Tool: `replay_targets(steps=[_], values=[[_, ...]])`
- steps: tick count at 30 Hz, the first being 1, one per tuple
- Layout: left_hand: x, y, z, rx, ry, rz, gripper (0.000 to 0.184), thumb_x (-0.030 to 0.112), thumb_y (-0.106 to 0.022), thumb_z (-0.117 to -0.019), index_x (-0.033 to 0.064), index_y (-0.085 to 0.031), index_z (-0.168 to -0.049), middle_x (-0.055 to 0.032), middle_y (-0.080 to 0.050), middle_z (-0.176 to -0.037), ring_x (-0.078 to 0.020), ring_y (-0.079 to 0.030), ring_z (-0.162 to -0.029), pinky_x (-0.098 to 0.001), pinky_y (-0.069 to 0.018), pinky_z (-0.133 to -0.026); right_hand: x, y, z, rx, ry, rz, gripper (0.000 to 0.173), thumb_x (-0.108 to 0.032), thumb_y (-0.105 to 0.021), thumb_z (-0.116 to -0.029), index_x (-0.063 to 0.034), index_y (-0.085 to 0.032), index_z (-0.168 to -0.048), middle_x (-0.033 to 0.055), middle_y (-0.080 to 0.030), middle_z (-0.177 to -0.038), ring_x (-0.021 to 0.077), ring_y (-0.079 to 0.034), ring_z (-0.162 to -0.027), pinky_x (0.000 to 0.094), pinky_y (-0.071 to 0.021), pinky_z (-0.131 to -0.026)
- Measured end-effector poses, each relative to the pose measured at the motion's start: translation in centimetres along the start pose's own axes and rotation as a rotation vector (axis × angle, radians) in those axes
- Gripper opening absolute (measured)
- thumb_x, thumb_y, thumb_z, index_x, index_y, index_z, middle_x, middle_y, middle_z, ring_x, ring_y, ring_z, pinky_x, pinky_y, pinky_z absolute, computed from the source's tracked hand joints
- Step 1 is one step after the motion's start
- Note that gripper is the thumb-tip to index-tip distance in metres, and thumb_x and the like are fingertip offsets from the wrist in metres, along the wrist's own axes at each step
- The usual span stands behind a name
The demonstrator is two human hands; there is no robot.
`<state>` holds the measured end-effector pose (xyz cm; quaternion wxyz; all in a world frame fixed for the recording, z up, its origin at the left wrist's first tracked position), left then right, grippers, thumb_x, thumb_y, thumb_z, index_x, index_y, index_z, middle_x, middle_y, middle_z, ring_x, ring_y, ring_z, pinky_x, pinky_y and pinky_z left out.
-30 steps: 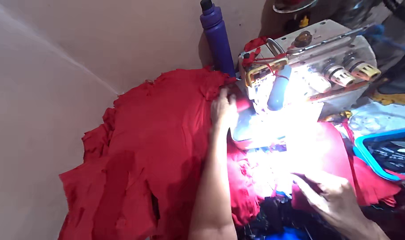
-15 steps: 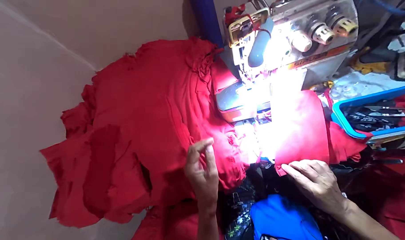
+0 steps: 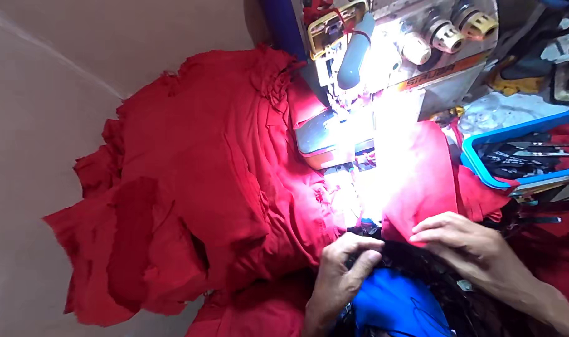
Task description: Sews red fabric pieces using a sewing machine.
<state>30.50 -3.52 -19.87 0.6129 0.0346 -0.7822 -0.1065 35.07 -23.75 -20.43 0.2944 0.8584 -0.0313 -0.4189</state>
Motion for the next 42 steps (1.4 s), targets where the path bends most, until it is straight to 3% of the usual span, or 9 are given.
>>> replay_targets(steps=[3, 8, 14, 17, 20, 23, 28, 36, 42], values=[[0.7, -3.2, -3.4, -0.291, 0.184, 0.179, 0.046, 0.019, -0.033, -0.1097, -0.0139, -0.06, -0.127, -0.0133, -0.072, -0.109, -0.0108, -0.07, -0.097, -0.0292, -0.0565, -0.091, -1.3, 2.8, -1.2, 0.186, -0.055, -0.109, 0.023, -0.026, -0.053, -0.1066, -0.0077, -0.066, -0.109, -0.0042, -0.072, -0.104, -0.0076, -0.064, -0.098, 0.0113, -0.0518, -0.088], [-1.4, -2.1, -11.0, 0.053, 0.533, 0.081, 0.039, 0.041, -0.042, -0.1097, 0.0077, -0.062, -0.108, 0.0027, -0.057, -0.072, -0.0031, -0.054, -0.06, -0.0219, -0.0487, -0.058, -4.7, 4.5, -2.3, 0.209, 0.145, -0.042, 0.027, -0.025, -0.047, -0.1102, -0.007, -0.067, -0.114, 0.0038, -0.071, -0.099, 0.0019, -0.065, -0.093, 0.0167, -0.0506, -0.085], [-0.7, -1.5, -13.0, 0.255, 0.195, -0.317, 0.027, 0.025, -0.066, -0.1005, 0.003, -0.068, -0.116, -0.0161, -0.068, -0.102, -0.0262, -0.063, -0.089, -0.0453, -0.0522, -0.076, -3.9, 3.7, -2.0, 0.141, 0.196, 0.063, 0.028, -0.025, -0.044, -0.1107, -0.0102, -0.068, -0.11, 0.0064, -0.072, -0.093, 0.0122, -0.066, -0.089, 0.0254, -0.0497, -0.084], [0.9, -2.4, -12.9, 0.328, 0.012, -0.305, 0.029, 0.026, -0.058, -0.1045, 0.005, -0.066, -0.124, -0.011, -0.067, -0.11, -0.0165, -0.062, -0.096, -0.0352, -0.0504, -0.08, -3.3, 4.1, -2.8, 0.173, 0.188, 0.05, 0.029, -0.025, -0.046, -0.11, -0.0076, -0.07, -0.108, 0.0064, -0.071, -0.09, 0.009, -0.064, -0.085, 0.0215, -0.0479, -0.08], [3.1, -2.4, -14.0, 0.342, -0.168, -0.16, 0.015, 0.014, -0.062, -0.1015, 0.0026, -0.069, -0.109, -0.0025, -0.066, -0.091, 0.0001, -0.059, -0.076, -0.016, -0.0495, -0.067, -3.6, 5.3, -5.1, 0.266, 0.176, 0.031, 0.026, -0.023, -0.051, -0.1077, -0.005, -0.07, -0.104, 0.0026, -0.071, -0.091, -0.0008, -0.064, -0.088, 0.0143, -0.0494, -0.082], [5.7, -1.8, -15.1, 0.267, -0.09, -0.112, 0.021, 0.01, -0.069, -0.097, 0.001, -0.073, -0.116, -0.0078, -0.074, -0.101, -0.0048, -0.068, -0.079, -0.0219, -0.0555, -0.073, -4.0, 6.3, -7.9, 0.371, 0.144, -0.046, 0.019, -0.013, -0.06, -0.0997, 0.0008, -0.073, -0.1, -0.0029, -0.071, -0.087, -0.0085, -0.061, -0.079, 0.0089, -0.0513, -0.076], [7.2, -1.5, -14.0, 0.153, -0.064, 0.197, 0.016, 0.002, -0.061, -0.099, 0.005, -0.071, -0.111, 0.0033, -0.072, -0.09, 0.0036, -0.065, -0.07, -0.014, -0.0541, -0.062, -4.1, 6.4, -10.7, 0.43, 0.005, -0.219, 0.008, -0.011, -0.069, -0.0929, -0.0066, -0.066, -0.099, -0.011, -0.062, -0.074, -0.0077, -0.056, -0.062, 0.0073, -0.048, -0.058], [7.1, 2.0, -10.3, 0.236, -0.03, 0.073, 0.02, 0.007, -0.052, -0.1037, 0.0034, -0.071, -0.102, 0.0052, -0.069, -0.081, 0.0026, -0.063, -0.071, -0.016, -0.0535, -0.064, -4.7, 2.8, -11.8, 0.341, -0.06, -0.332, 0.014, -0.012, -0.074, -0.0873, -0.0121, -0.061, -0.093, -0.0131, -0.058, -0.064, -0.0074, -0.052, -0.053, 0.0084, -0.0456, -0.05], [7.7, 4.7, -7.8, 0.209, -0.109, -0.032, 0.014, 0.0, -0.066, -0.0934, -0.0014, -0.076, -0.103, -0.0013, -0.075, -0.091, -0.002, -0.069, -0.082, -0.0193, -0.0583, -0.075, -5.6, -0.5, -12.0, 0.137, -0.089, -0.443, 0.026, -0.011, -0.07, -0.0896, -0.0102, -0.061, -0.113, -0.0131, -0.059, -0.062, -0.0059, -0.054, -0.052, 0.0101, -0.0475, -0.05]])
Point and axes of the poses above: each hand's wrist, its own z-axis away from the middle knuckle, its own y-axis out of the back of the hand, x = y × z, the point moved 7 cm from there along -z, towards the middle knuckle
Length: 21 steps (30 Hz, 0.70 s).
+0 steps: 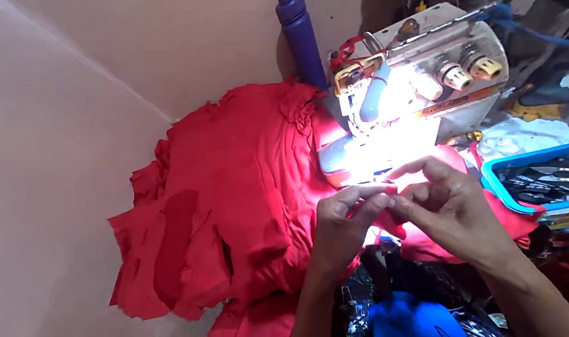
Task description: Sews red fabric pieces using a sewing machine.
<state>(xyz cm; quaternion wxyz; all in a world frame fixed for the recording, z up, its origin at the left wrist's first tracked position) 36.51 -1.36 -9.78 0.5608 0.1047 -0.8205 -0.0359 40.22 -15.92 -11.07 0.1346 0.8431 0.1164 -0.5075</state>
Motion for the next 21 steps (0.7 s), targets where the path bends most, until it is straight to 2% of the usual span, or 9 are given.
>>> replay_targets(steps=[2, 4, 6, 9, 13, 15, 17, 19, 21], values=[[0.8, 1.3, 0.2, -0.071, -0.097, -0.085, 0.013, 0.0, -0.063, -0.0951, -0.0021, -0.075, -0.1, -0.0017, -0.074, -0.091, -0.0019, -0.069, -0.083, -0.0194, -0.0583, -0.077, 0.3, -1.4, 0.2, -0.175, -0.043, -0.105, 0.025, -0.012, -0.067, -0.0932, -0.0104, -0.065, -0.118, -0.0131, -0.066, -0.069, -0.0065, -0.059, -0.058, 0.0103, -0.0514, -0.057], [2.0, 2.6, 0.5, -0.12, -0.171, -0.161, 0.012, 0.002, -0.063, -0.0958, -0.0017, -0.075, -0.097, -0.0013, -0.073, -0.091, -0.0019, -0.068, -0.085, -0.0194, -0.0582, -0.079, 0.6, -2.5, 0.5, -0.3, -0.077, -0.187, 0.018, -0.011, -0.065, -0.0937, -0.0108, -0.067, -0.112, -0.0145, -0.068, -0.07, -0.0091, -0.059, -0.061, 0.0085, -0.0493, -0.058], [3.3, 3.6, 0.5, -0.138, -0.242, -0.214, 0.012, 0.004, -0.064, -0.096, -0.0013, -0.075, -0.095, -0.0001, -0.073, -0.091, -0.0008, -0.068, -0.086, -0.0183, -0.0575, -0.08, 0.8, -3.4, 0.9, -0.373, -0.097, -0.251, 0.011, -0.011, -0.066, -0.0931, -0.0127, -0.067, -0.104, -0.0175, -0.066, -0.07, -0.0118, -0.058, -0.062, 0.0068, -0.0466, -0.057], [4.2, 4.7, 0.2, -0.155, -0.298, -0.236, 0.013, 0.008, -0.064, -0.0978, 0.0018, -0.075, -0.095, 0.003, -0.072, -0.09, 0.0006, -0.066, -0.086, -0.0166, -0.0565, -0.079, 1.1, -4.6, 1.8, -0.431, -0.132, -0.366, 0.011, -0.009, -0.066, -0.094, -0.011, -0.068, -0.104, -0.0175, -0.069, -0.078, -0.0111, -0.062, -0.07, 0.0075, -0.0504, -0.063], [4.1, 5.6, -1.4, -0.066, -0.334, -0.344, 0.013, 0.007, -0.064, -0.0968, 0.0009, -0.076, -0.098, 0.0026, -0.071, -0.089, 0.0017, -0.064, -0.081, -0.0137, -0.0541, -0.073, 1.4, -5.1, 2.1, -0.369, -0.133, -0.395, 0.008, -0.007, -0.063, -0.097, -0.0075, -0.068, -0.103, -0.0119, -0.074, -0.084, -0.0034, -0.07, -0.076, 0.0143, -0.0592, -0.07], [3.0, 5.4, -3.0, -0.021, -0.358, -0.379, 0.011, 0.005, -0.067, -0.0945, -0.0003, -0.077, -0.097, 0.001, -0.069, -0.087, 0.0012, -0.063, -0.08, -0.0128, -0.0524, -0.073, 2.2, -4.8, 1.9, -0.289, -0.146, -0.332, 0.01, -0.007, -0.061, -0.0972, -0.0053, -0.069, -0.101, -0.01, -0.073, -0.083, -0.0034, -0.07, -0.075, 0.0139, -0.0589, -0.069], [1.0, 5.0, -4.8, 0.01, -0.358, -0.393, 0.009, 0.004, -0.069, -0.093, -0.0005, -0.076, -0.097, -0.0017, -0.066, -0.087, -0.0013, -0.061, -0.081, -0.0134, -0.0502, -0.072, 3.7, -4.0, 1.3, -0.153, -0.201, -0.148, 0.013, -0.013, -0.062, -0.0959, -0.0055, -0.072, -0.099, -0.0112, -0.071, -0.081, -0.0081, -0.065, -0.072, 0.0102, -0.0546, -0.067], [-1.1, 4.1, -6.3, 0.055, -0.343, -0.431, 0.008, 0.0, -0.072, -0.0896, -0.0012, -0.075, -0.097, -0.0061, -0.066, -0.09, -0.0056, -0.061, -0.081, -0.0169, -0.0502, -0.073, 5.6, -3.2, 0.3, -0.021, -0.284, -0.008, 0.012, -0.017, -0.066, -0.0947, -0.0072, -0.073, -0.097, -0.0101, -0.069, -0.081, -0.0088, -0.062, -0.069, 0.0104, -0.0535, -0.065], [-3.0, 3.2, -7.5, 0.078, -0.323, -0.484, 0.013, -0.002, -0.073, -0.0881, -0.0016, -0.074, -0.101, -0.0115, -0.07, -0.092, -0.0131, -0.065, -0.079, -0.0263, -0.0538, -0.073, 7.6, -2.6, -0.6, 0.062, -0.312, 0.043, 0.014, -0.014, -0.065, -0.095, -0.003, -0.073, -0.097, -0.0033, -0.068, -0.084, -0.0034, -0.063, -0.072, 0.0158, -0.0553, -0.068]])
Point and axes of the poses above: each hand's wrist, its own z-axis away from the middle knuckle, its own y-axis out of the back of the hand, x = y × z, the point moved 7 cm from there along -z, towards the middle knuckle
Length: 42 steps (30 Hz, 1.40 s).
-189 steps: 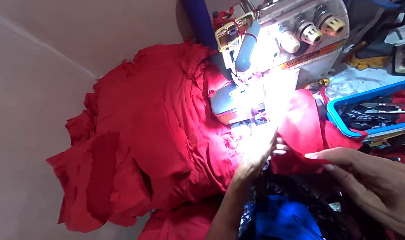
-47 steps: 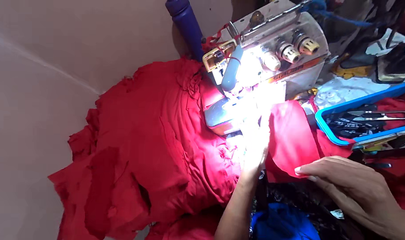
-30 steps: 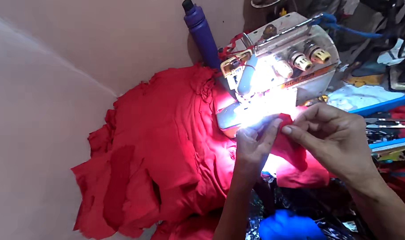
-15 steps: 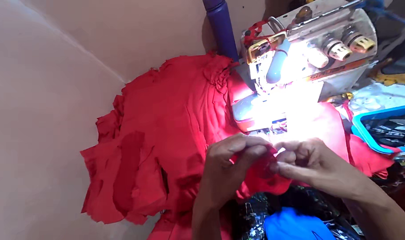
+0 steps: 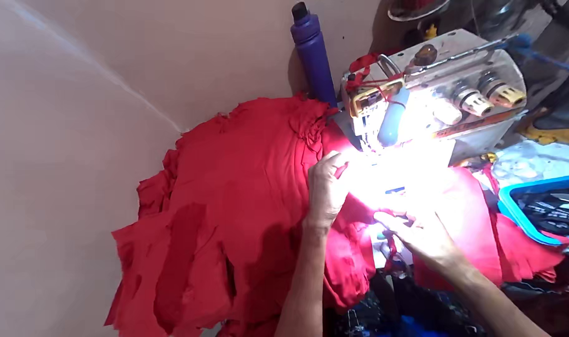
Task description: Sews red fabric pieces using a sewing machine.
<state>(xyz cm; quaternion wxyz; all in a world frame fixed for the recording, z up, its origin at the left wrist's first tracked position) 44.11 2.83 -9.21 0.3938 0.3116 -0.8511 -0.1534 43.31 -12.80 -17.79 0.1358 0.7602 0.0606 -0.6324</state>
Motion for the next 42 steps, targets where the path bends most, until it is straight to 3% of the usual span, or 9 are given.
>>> replay_targets(steps=[4, 8, 12, 17, 21, 33, 36, 39, 42], values=[[-1.7, -2.4, 0.0, -0.049, 0.17, -0.07, 0.014, 0.004, -0.065, -0.0963, 0.0041, -0.071, -0.109, -0.0123, -0.068, -0.082, -0.0199, -0.062, -0.063, -0.0366, -0.052, -0.059, 1.9, -0.4, -0.7, 0.007, -0.039, -0.069, 0.018, -0.01, -0.057, -0.1, 0.0005, -0.071, -0.099, -0.0051, -0.069, -0.077, -0.0039, -0.065, -0.067, 0.0152, -0.0567, -0.065], [-1.8, -3.0, 0.0, 0.069, 0.053, -0.212, 0.01, 0.004, -0.069, -0.0917, 0.0014, -0.074, -0.101, -0.0115, -0.073, -0.09, -0.0204, -0.07, -0.08, -0.0379, -0.0565, -0.075, 2.4, -0.4, -0.3, 0.037, -0.052, -0.094, 0.015, -0.013, -0.062, -0.0992, 0.0003, -0.068, -0.105, -0.0052, -0.069, -0.077, -0.0021, -0.067, -0.065, 0.0158, -0.0581, -0.063], [-0.7, -3.3, 0.4, 0.138, 0.113, -0.483, 0.014, 0.012, -0.073, -0.0883, 0.0045, -0.073, -0.1, -0.015, -0.067, -0.103, -0.0324, -0.063, -0.098, -0.0502, -0.0452, -0.08, 1.9, -0.2, 0.9, 0.13, 0.058, 0.002, 0.024, -0.018, -0.063, -0.0969, 0.0025, -0.068, -0.108, -0.0035, -0.07, -0.08, -0.0027, -0.067, -0.067, 0.0157, -0.0586, -0.064], [2.5, -5.3, 3.8, 0.182, -0.007, -0.679, 0.012, 0.018, -0.073, -0.0869, 0.0085, -0.079, -0.084, -0.0107, -0.073, -0.086, -0.0292, -0.068, -0.088, -0.0462, -0.0472, -0.085, 1.3, 0.2, 3.4, 0.231, 0.189, -0.014, 0.029, -0.014, -0.064, -0.0959, 0.0088, -0.068, -0.114, 0.0033, -0.073, -0.098, -0.0067, -0.067, -0.078, 0.0108, -0.0578, -0.072], [2.3, -6.4, 4.9, 0.143, 0.077, -0.666, 0.02, 0.016, -0.068, -0.0905, 0.0091, -0.081, -0.104, -0.0104, -0.076, -0.108, -0.0294, -0.07, -0.106, -0.0497, -0.0439, -0.104, 1.4, 1.1, 3.1, 0.299, 0.223, -0.002, 0.025, -0.009, -0.064, -0.0949, 0.0119, -0.069, -0.106, 0.0092, -0.074, -0.102, -0.005, -0.068, -0.081, 0.0118, -0.0575, -0.073], [-1.9, -5.4, 0.7, -0.18, 0.333, -0.431, 0.05, 0.018, -0.067, -0.0963, -0.0012, -0.056, -0.141, -0.022, -0.058, -0.142, -0.0374, -0.053, -0.134, -0.0574, -0.036, -0.113, 0.2, 2.0, -1.5, 0.361, 0.348, 0.262, 0.02, -0.012, -0.061, -0.094, -0.0006, -0.077, -0.096, 0.0055, -0.073, -0.082, 0.0007, -0.066, -0.071, 0.0164, -0.0548, -0.068], [-3.9, -4.3, -0.8, -0.245, 0.527, -0.413, 0.053, 0.025, -0.074, -0.0941, 0.0016, -0.054, -0.137, -0.0238, -0.065, -0.122, -0.0389, -0.063, -0.112, -0.0555, -0.0491, -0.096, 0.0, 2.3, -0.4, 0.329, 0.38, 0.342, 0.021, -0.014, -0.061, -0.0926, -0.0024, -0.078, -0.095, 0.0077, -0.074, -0.084, 0.0057, -0.066, -0.074, 0.0197, -0.0532, -0.071], [-7.8, -4.6, -4.6, -0.166, 0.23, -0.564, 0.05, 0.029, -0.07, -0.0918, -0.0046, -0.059, -0.126, -0.0262, -0.069, -0.099, -0.0414, -0.069, -0.088, -0.0575, -0.0547, -0.074, 0.4, 3.1, 2.7, 0.21, 0.389, 0.366, 0.024, -0.014, -0.057, -0.0961, -0.0028, -0.078, -0.101, 0.0073, -0.076, -0.089, 0.0044, -0.069, -0.079, 0.0175, -0.0554, -0.075], [-11.0, -3.3, -6.9, -0.286, 0.467, -0.253, 0.04, 0.018, -0.046, -0.1079, -0.0012, -0.05, -0.142, -0.0225, -0.061, -0.135, -0.0321, -0.06, -0.126, -0.0504, -0.0448, -0.108, 0.9, 4.2, 7.2, 0.105, 0.431, 0.503, 0.025, -0.021, -0.058, -0.0974, -0.0062, -0.078, -0.1, 0.0072, -0.076, -0.087, 0.0105, -0.07, -0.079, 0.0238, -0.0547, -0.073]])
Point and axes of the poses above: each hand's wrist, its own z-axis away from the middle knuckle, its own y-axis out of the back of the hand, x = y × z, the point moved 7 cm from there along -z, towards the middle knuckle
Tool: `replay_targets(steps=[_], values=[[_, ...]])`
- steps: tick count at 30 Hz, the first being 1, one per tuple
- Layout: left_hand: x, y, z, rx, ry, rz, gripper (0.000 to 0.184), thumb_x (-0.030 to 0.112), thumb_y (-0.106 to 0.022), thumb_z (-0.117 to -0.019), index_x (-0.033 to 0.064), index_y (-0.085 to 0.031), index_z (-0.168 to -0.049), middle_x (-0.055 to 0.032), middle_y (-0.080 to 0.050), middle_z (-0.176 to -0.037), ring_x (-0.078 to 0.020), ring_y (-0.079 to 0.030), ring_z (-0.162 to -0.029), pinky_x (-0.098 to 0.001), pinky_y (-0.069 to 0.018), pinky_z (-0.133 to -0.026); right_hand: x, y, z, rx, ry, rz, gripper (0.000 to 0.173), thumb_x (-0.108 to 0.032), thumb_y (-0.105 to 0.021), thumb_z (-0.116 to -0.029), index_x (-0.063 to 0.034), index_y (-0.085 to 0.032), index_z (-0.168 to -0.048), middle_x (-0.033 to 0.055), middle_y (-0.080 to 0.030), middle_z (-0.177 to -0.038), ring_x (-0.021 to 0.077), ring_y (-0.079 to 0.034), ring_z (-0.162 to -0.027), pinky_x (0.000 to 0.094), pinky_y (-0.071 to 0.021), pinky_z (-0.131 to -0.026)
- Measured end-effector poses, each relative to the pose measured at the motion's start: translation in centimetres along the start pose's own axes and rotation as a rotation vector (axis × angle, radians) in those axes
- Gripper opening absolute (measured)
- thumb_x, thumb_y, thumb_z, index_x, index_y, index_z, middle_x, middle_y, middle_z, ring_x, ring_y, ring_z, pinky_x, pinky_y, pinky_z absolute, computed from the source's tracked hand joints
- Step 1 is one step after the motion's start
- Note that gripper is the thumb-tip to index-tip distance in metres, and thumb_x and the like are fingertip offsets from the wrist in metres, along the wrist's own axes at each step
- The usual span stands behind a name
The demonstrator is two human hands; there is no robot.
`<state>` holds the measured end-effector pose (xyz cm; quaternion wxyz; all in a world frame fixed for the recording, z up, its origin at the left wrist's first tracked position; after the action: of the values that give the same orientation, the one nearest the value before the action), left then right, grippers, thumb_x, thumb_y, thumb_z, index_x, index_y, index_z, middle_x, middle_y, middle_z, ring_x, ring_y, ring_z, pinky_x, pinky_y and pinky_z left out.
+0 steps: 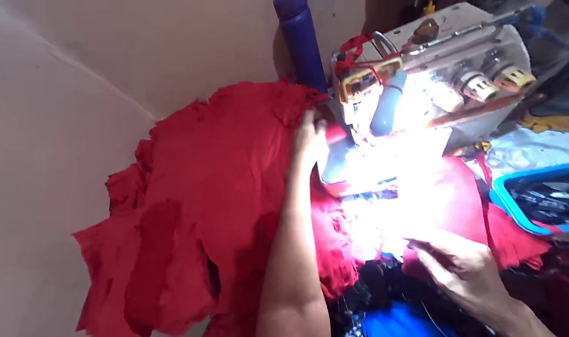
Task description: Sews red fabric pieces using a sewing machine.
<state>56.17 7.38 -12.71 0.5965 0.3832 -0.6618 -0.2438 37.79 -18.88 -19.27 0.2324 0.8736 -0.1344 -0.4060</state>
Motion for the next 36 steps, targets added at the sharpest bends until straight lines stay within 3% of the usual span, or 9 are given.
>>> replay_targets(steps=[3, 5, 10, 15, 19, 25, 27, 31, 36], values=[[-2.1, 1.2, 1.8, 0.148, -0.131, 0.426, 0.034, 0.01, -0.044, -0.106, -0.0071, -0.055, -0.133, -0.0198, -0.061, -0.133, -0.0183, -0.06, -0.119, -0.0337, -0.0478, -0.102, -0.5, 0.6, 4.0, -0.05, 0.142, 0.228, 0.027, -0.035, -0.059, -0.099, -0.0143, -0.076, -0.095, 0.0089, -0.073, -0.091, 0.0245, -0.066, -0.087, 0.0336, -0.0501, -0.073], [-1.6, 1.9, 5.4, 0.285, -0.212, 0.543, 0.033, 0.009, -0.048, -0.1041, -0.0099, -0.058, -0.129, -0.0211, -0.062, -0.131, -0.0179, -0.061, -0.121, -0.0319, -0.0483, -0.105, 0.1, 0.0, 5.7, -0.063, 0.237, 0.428, 0.025, -0.036, -0.054, -0.1014, -0.0164, -0.07, -0.102, 0.012, -0.069, -0.101, 0.032, -0.063, -0.096, 0.0405, -0.0474, -0.082], [0.8, 1.1, 19.8, 0.486, -0.212, 0.339, 0.024, 0.007, -0.054, -0.1015, -0.0052, -0.065, -0.119, -0.0134, -0.069, -0.119, -0.0147, -0.067, -0.11, -0.0322, -0.0553, -0.096, 1.3, -1.7, 6.9, 0.062, 0.397, 0.58, 0.014, -0.019, -0.051, -0.1056, -0.0157, -0.063, -0.11, 0.0096, -0.061, -0.103, 0.0284, -0.054, -0.095, 0.0372, -0.0383, -0.087], [1.0, -0.8, 27.9, 0.492, -0.188, 0.436, 0.013, 0.0, -0.061, -0.0918, -0.0054, -0.071, -0.098, -0.0043, -0.074, -0.097, -0.0052, -0.069, -0.097, -0.0224, -0.0566, -0.091, 1.0, -0.3, 7.4, 0.025, 0.4, 0.371, 0.019, -0.012, -0.056, -0.1034, -0.0111, -0.072, -0.113, 0.0082, -0.073, -0.102, 0.025, -0.063, -0.097, 0.0347, -0.0451, -0.09], [1.2, -3.0, 29.7, 0.399, -0.142, 0.526, 0.012, 0.0, -0.063, -0.0901, -0.0039, -0.073, -0.097, -0.0049, -0.074, -0.099, -0.0055, -0.07, -0.097, -0.0213, -0.0573, -0.09, 0.9, 0.8, 7.6, -0.031, 0.285, 0.266, 0.022, -0.014, -0.053, -0.1042, -0.0125, -0.075, -0.108, 0.0074, -0.076, -0.102, 0.0233, -0.066, -0.101, 0.0344, -0.0468, -0.092], [2.2, -6.0, 29.8, 0.292, -0.099, 0.59, 0.014, -0.005, -0.065, -0.0861, -0.0053, -0.075, -0.095, -0.0073, -0.073, -0.095, -0.0052, -0.069, -0.092, -0.0185, -0.0566, -0.087, 1.4, 1.1, 5.6, -0.059, 0.103, 0.105, 0.022, -0.019, -0.058, -0.09, -0.0086, -0.07, -0.075, 0.0084, -0.066, -0.075, 0.0233, -0.061, -0.081, 0.0351, -0.0414, -0.075], [2.5, -6.6, 29.9, 0.277, -0.105, 0.548, 0.013, -0.003, -0.066, -0.0863, -0.0031, -0.077, -0.094, -0.0069, -0.074, -0.094, -0.0063, -0.069, -0.093, -0.0192, -0.0555, -0.088, 1.4, 1.3, 5.3, -0.106, 0.065, 0.062, 0.019, -0.019, -0.06, -0.0863, -0.0101, -0.071, -0.074, 0.007, -0.068, -0.079, 0.0222, -0.063, -0.083, 0.0355, -0.043, -0.076], [2.4, -6.9, 30.0, 0.254, -0.096, 0.514, 0.013, -0.002, -0.066, -0.0865, -0.0023, -0.077, -0.094, -0.0072, -0.074, -0.093, -0.007, -0.069, -0.093, -0.0202, -0.055, -0.089, 2.0, 1.9, 5.4, -0.24, 0.036, -0.088, 0.024, -0.025, -0.061, -0.0972, -0.0133, -0.082, -0.095, 0.0023, -0.077, -0.106, 0.015, -0.067, -0.104, 0.0325, -0.0473, -0.091], [2.6, -6.7, 29.9, 0.253, -0.101, 0.516, 0.013, -0.003, -0.066, -0.0866, -0.003, -0.076, -0.094, -0.0064, -0.074, -0.093, -0.005, -0.068, -0.094, -0.0181, -0.054, -0.089, 2.4, 2.3, 5.2, -0.149, -0.01, -0.159, 0.02, -0.027, -0.067, -0.09, -0.0108, -0.074, -0.081, 0.0011, -0.07, -0.083, 0.0078, -0.062, -0.087, 0.0239, -0.0437, -0.082]])
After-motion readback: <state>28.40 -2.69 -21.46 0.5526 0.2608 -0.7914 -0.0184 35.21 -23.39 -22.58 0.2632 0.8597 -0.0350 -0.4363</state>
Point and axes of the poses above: each hand's wrist, its own z-axis away from the middle knuckle, its own y-axis out of the back of the hand, x = y × z, the point moved 7 cm from there along -z, towards the middle knuckle
